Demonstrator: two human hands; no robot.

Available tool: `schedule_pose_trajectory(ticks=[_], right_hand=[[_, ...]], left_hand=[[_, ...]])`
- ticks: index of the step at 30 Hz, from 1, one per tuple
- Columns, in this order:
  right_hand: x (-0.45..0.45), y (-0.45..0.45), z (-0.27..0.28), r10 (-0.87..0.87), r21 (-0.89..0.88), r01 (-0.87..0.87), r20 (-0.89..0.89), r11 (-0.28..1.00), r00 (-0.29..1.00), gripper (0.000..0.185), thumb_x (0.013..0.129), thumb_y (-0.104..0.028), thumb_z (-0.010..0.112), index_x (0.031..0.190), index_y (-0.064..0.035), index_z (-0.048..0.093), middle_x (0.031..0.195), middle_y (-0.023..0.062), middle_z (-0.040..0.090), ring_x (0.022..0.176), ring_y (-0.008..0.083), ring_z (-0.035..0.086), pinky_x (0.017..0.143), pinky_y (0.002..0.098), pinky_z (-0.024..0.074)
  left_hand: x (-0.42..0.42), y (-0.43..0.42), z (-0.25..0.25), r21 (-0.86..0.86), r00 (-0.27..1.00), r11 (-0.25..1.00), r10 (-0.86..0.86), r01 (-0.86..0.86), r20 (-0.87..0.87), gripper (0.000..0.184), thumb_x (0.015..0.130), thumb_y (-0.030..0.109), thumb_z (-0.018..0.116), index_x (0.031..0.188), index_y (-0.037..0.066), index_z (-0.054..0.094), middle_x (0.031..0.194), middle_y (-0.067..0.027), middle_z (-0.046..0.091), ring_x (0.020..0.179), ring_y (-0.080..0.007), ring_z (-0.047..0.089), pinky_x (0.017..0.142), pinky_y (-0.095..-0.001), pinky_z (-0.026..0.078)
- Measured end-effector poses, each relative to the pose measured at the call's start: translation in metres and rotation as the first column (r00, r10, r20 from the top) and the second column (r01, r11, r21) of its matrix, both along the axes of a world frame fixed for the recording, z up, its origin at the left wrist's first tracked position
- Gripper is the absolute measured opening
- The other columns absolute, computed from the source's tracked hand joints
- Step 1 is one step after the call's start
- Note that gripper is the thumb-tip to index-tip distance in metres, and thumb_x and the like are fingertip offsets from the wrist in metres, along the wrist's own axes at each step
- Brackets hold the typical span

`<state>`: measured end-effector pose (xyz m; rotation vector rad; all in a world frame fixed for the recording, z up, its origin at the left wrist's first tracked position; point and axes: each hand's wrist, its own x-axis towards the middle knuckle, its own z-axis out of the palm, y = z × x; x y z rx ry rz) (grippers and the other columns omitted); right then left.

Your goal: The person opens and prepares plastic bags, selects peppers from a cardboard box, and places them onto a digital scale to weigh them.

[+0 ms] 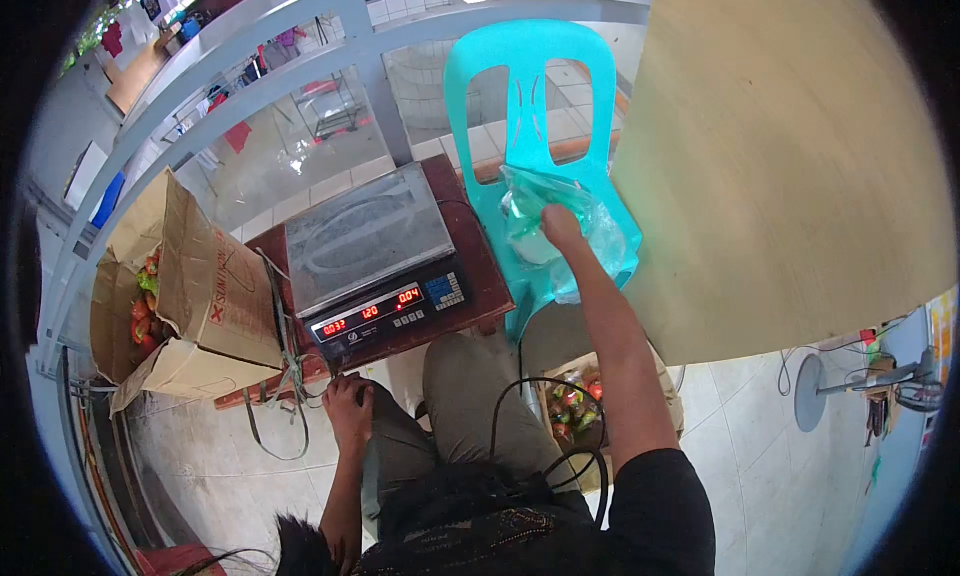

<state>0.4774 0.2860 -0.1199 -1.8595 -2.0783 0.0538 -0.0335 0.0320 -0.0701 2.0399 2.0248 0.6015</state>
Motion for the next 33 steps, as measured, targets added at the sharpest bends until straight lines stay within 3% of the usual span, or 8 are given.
schedule_pose_trajectory(ticks=[5, 10, 19, 22, 25, 28, 31, 33], right_hand=[[0.002, 0.005, 0.092, -0.047, 0.124, 0.082, -0.266, 0.989, 0.963, 0.019, 0.078, -0.018, 0.069, 0.079, -0.0006, 0.064, 0.082, 0.0203, 0.065, 0.078, 0.0369, 0.063, 0.069, 0.0486, 0.0480], [-0.002, 0.017, 0.125, -0.080, 0.229, 0.262, -0.592, 0.937, 0.802, 0.017, 0.080, -0.017, 0.069, 0.075, -0.0015, 0.063, 0.063, 0.0157, 0.059, 0.056, 0.0291, 0.058, 0.057, 0.0389, 0.0446], [-0.009, 0.014, 0.183, 0.028, 0.455, 0.156, -0.372, 0.877, 0.928, 0.019, 0.085, -0.016, 0.065, 0.075, -0.0011, 0.058, 0.064, 0.0150, 0.057, 0.056, 0.0262, 0.057, 0.056, 0.0380, 0.0440], [-0.026, -0.003, 0.228, -0.040, 0.363, 0.336, -0.625, 0.869, 0.779, 0.022, 0.086, -0.017, 0.065, 0.075, 0.0002, 0.056, 0.063, 0.0115, 0.057, 0.058, 0.0197, 0.055, 0.057, 0.0347, 0.0436], [-0.028, -0.001, 0.244, 0.061, 0.357, 0.196, -0.596, 0.913, 0.801, 0.026, 0.089, -0.018, 0.064, 0.074, 0.0010, 0.055, 0.065, 0.0099, 0.057, 0.059, 0.0148, 0.054, 0.058, 0.0322, 0.0436], [-0.038, 0.004, 0.270, 0.257, 0.620, 0.153, -0.520, 0.769, 0.815, 0.027, 0.091, -0.018, 0.062, 0.074, 0.0013, 0.055, 0.065, 0.0100, 0.057, 0.057, 0.0139, 0.053, 0.057, 0.0320, 0.0436], [-0.059, -0.012, 0.325, 0.333, 0.723, 0.193, -0.517, 0.663, 0.789, 0.024, 0.093, -0.017, 0.060, 0.076, 0.0001, 0.057, 0.068, 0.0084, 0.061, 0.058, 0.0125, 0.055, 0.058, 0.0297, 0.0444], [-0.071, -0.022, 0.357, 0.380, 0.692, 0.229, -0.607, 0.685, 0.698, 0.021, 0.093, -0.016, 0.060, 0.079, -0.0009, 0.058, 0.071, 0.0076, 0.063, 0.060, 0.0117, 0.057, 0.058, 0.0279, 0.0453]], left_hand=[[-0.002, -0.003, -0.002, 0.030, 0.999, 1.000, -0.001, -0.001, 0.040, 0.016, 0.082, 0.023, 0.066, 0.094, 0.012, 0.070, 0.116, -0.0053, 0.064, 0.121, -0.0308, 0.048, 0.106, -0.0458, 0.030], [-0.005, -0.008, -0.001, 0.065, 1.000, 0.998, 0.000, -0.001, 0.025, 0.016, 0.082, 0.022, 0.066, 0.093, 0.012, 0.070, 0.115, -0.0059, 0.064, 0.121, -0.0308, 0.048, 0.106, -0.0456, 0.030], [-0.010, -0.011, -0.001, 0.073, 1.000, 0.997, -0.004, 0.002, 0.024, 0.019, 0.083, 0.024, 0.064, 0.096, 0.011, 0.069, 0.116, -0.0065, 0.063, 0.121, -0.0297, 0.048, 0.106, -0.0457, 0.030], [-0.010, -0.012, -0.003, 0.076, 1.000, 0.997, -0.002, 0.000, 0.024, 0.019, 0.083, 0.023, 0.065, 0.096, 0.011, 0.069, 0.116, -0.0064, 0.063, 0.120, -0.0295, 0.048, 0.106, -0.0457, 0.030], [-0.011, -0.010, -0.002, 0.083, 1.000, 0.996, -0.016, 0.014, 0.027, 0.018, 0.083, 0.022, 0.065, 0.096, 0.011, 0.068, 0.115, -0.0060, 0.063, 0.120, -0.0294, 0.048, 0.105, -0.0457, 0.030], [-0.010, -0.012, -0.005, 0.085, 1.000, 0.996, -0.005, 0.003, 0.028, 0.017, 0.083, 0.022, 0.065, 0.096, 0.011, 0.068, 0.115, -0.0055, 0.064, 0.120, -0.0293, 0.048, 0.105, -0.0455, 0.031], [-0.011, -0.011, -0.004, 0.096, 1.000, 0.995, -0.005, 0.003, 0.022, 0.016, 0.083, 0.022, 0.065, 0.095, 0.011, 0.068, 0.113, -0.0054, 0.064, 0.120, -0.0294, 0.048, 0.104, -0.0453, 0.031], [-0.012, -0.011, -0.006, 0.096, 1.000, 0.995, -0.011, 0.009, 0.024, 0.016, 0.083, 0.022, 0.066, 0.094, 0.011, 0.068, 0.112, -0.0056, 0.064, 0.120, -0.0295, 0.049, 0.104, -0.0453, 0.031]])
